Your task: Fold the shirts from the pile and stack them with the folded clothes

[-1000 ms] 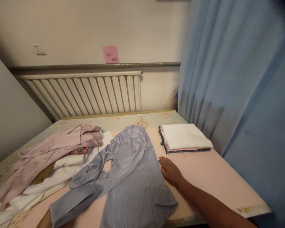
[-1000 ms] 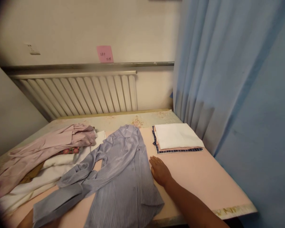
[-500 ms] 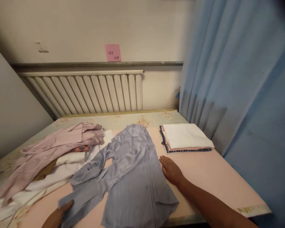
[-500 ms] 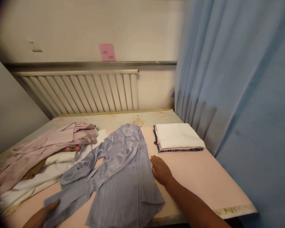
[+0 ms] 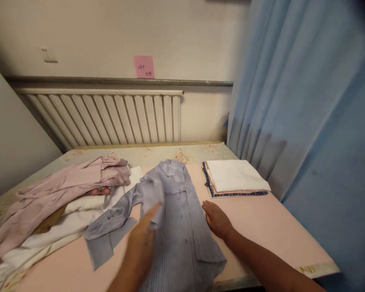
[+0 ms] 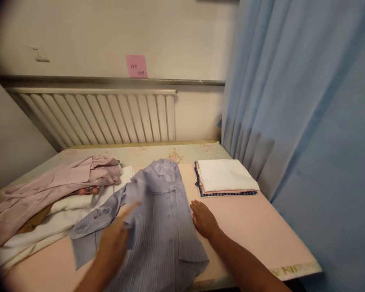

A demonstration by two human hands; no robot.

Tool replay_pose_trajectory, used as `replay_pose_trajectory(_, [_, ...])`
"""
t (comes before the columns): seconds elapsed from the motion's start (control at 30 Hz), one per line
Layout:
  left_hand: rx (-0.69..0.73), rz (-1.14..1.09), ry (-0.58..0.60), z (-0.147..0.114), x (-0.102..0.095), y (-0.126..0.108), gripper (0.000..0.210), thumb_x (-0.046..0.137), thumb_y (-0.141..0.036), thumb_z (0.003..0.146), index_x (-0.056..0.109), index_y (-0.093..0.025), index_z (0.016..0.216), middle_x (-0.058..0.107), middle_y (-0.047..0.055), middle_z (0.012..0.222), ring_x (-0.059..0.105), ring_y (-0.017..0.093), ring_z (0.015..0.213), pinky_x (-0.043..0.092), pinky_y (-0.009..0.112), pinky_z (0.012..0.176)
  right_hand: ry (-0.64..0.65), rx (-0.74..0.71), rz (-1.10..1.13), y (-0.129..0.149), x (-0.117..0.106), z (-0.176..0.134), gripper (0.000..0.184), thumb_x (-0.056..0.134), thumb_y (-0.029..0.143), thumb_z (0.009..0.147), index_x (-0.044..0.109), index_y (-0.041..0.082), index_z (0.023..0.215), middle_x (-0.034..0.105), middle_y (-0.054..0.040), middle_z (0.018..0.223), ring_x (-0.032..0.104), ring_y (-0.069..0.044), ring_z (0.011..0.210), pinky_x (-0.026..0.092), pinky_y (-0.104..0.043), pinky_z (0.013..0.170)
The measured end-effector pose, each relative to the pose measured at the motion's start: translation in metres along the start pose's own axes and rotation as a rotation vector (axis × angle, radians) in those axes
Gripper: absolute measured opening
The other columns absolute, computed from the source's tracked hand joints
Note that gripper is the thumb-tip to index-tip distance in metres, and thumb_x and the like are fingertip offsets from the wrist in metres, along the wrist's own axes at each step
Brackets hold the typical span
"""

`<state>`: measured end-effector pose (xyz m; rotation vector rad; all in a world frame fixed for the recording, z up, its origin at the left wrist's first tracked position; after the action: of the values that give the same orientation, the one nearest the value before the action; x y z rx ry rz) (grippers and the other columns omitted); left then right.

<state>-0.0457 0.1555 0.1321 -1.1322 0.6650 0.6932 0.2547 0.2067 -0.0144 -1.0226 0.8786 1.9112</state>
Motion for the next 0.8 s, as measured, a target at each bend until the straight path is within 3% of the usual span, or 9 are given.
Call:
replay_pose_trajectory(0.03, [0.093, 0.000, 0.095, -0.011, 0.039, -0.010, 0.057, 0.033, -0.017, 0.081, 0.051, -0.028, 0.133, 0.058, 0.004, 0.133, 0.052, 0.022, 0.124, 0.045, 0.042, 0.102, 0.002, 0.001, -0.002, 0.000, 0.000, 0.000, 0.048, 0.041, 0.010, 0.083, 0.053, 0.017, 0.130, 0.054, -0.0102, 0.134, 0.044, -0.023, 0.130, 0.036, -0.047, 0.110])
replay_pose_trajectory(0.13, [0.130, 0.150, 0.405, -0.043, 0.141, -0.009, 0.066, 0.035, -0.004, 0.073, 0.052, -0.022, 0.134, 0.049, 0.009, 0.142, 0.041, 0.025, 0.134, 0.038, 0.047, 0.109, 0.012, 0.006, -0.006, 0.002, -0.001, 0.001, 0.048, 0.042, 0.010, 0.083, 0.054, 0.016, 0.129, 0.054, -0.0107, 0.134, 0.044, -0.023, 0.130, 0.036, -0.045, 0.110])
replay_pose_trajectory(0.17, [0.117, 0.197, 0.470, -0.051, 0.161, -0.005, 0.070, 0.035, -0.001, 0.070, 0.051, -0.020, 0.135, 0.047, 0.011, 0.143, 0.039, 0.026, 0.135, 0.037, 0.048, 0.109, 0.013, 0.010, -0.007, 0.002, -0.002, 0.001, 0.048, 0.041, 0.009, 0.083, 0.054, 0.015, 0.129, 0.054, -0.0107, 0.134, 0.044, -0.022, 0.130, 0.035, -0.045, 0.111])
replay_pose_trajectory(0.23, [0.116, 0.271, 0.551, -0.062, 0.182, -0.001, 0.074, 0.034, 0.003, 0.068, 0.048, -0.017, 0.138, 0.042, 0.012, 0.146, 0.032, 0.027, 0.138, 0.033, 0.049, 0.112, 0.012, 0.014, -0.007, 0.002, -0.003, 0.002, 0.047, 0.041, 0.009, 0.083, 0.054, 0.016, 0.128, 0.054, -0.0106, 0.134, 0.044, -0.022, 0.130, 0.035, -0.045, 0.111])
replay_pose_trajectory(0.37, [0.100, 0.313, 0.571, -0.069, 0.180, -0.003, 0.073, 0.033, 0.003, 0.070, 0.045, -0.015, 0.140, 0.038, 0.009, 0.149, 0.027, 0.025, 0.141, 0.028, 0.046, 0.115, 0.017, 0.018, 0.000, 0.001, -0.002, 0.001, 0.048, 0.041, 0.009, 0.083, 0.053, 0.015, 0.129, 0.054, -0.0100, 0.135, 0.043, -0.021, 0.130, 0.033, -0.044, 0.112])
replay_pose_trajectory(0.6, [0.026, 0.266, 0.456, -0.047, 0.143, -0.017, 0.059, 0.034, -0.004, 0.080, 0.048, -0.013, 0.137, 0.044, 0.010, 0.145, 0.040, 0.020, 0.134, 0.034, 0.037, 0.112, 0.031, 0.038, 0.011, -0.002, 0.001, 0.002, 0.048, 0.041, 0.010, 0.084, 0.053, 0.016, 0.129, 0.053, -0.0096, 0.136, 0.041, -0.021, 0.131, 0.031, -0.043, 0.113])
replay_pose_trajectory(0.7, [0.093, 0.338, 0.371, -0.039, 0.127, -0.024, 0.059, 0.031, -0.003, 0.082, 0.047, -0.015, 0.137, 0.044, 0.009, 0.146, 0.038, 0.020, 0.136, 0.034, 0.039, 0.112, 0.040, 0.047, 0.014, -0.001, -0.001, 0.002, 0.048, 0.041, 0.010, 0.083, 0.054, 0.016, 0.129, 0.053, -0.0093, 0.136, 0.042, -0.020, 0.131, 0.031, -0.042, 0.113])
replay_pose_trajectory(0.8, [0.224, 0.426, 0.367, -0.049, 0.137, -0.026, 0.067, 0.030, 0.003, 0.076, 0.046, -0.019, 0.138, 0.041, 0.006, 0.148, 0.031, 0.023, 0.139, 0.031, 0.045, 0.113, 0.044, 0.048, 0.011, 0.000, -0.003, 0.002, 0.047, 0.041, 0.010, 0.083, 0.054, 0.015, 0.128, 0.053, -0.0093, 0.136, 0.041, -0.021, 0.132, 0.030, -0.041, 0.113])
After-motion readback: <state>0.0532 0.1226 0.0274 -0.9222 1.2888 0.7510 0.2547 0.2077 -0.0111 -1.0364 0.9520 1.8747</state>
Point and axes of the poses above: each hand's wrist, its own z-axis towards the middle knuckle, its own x-axis out of the palm, y = z × x, the point moved 7 cm from there along z, towards the middle knuckle
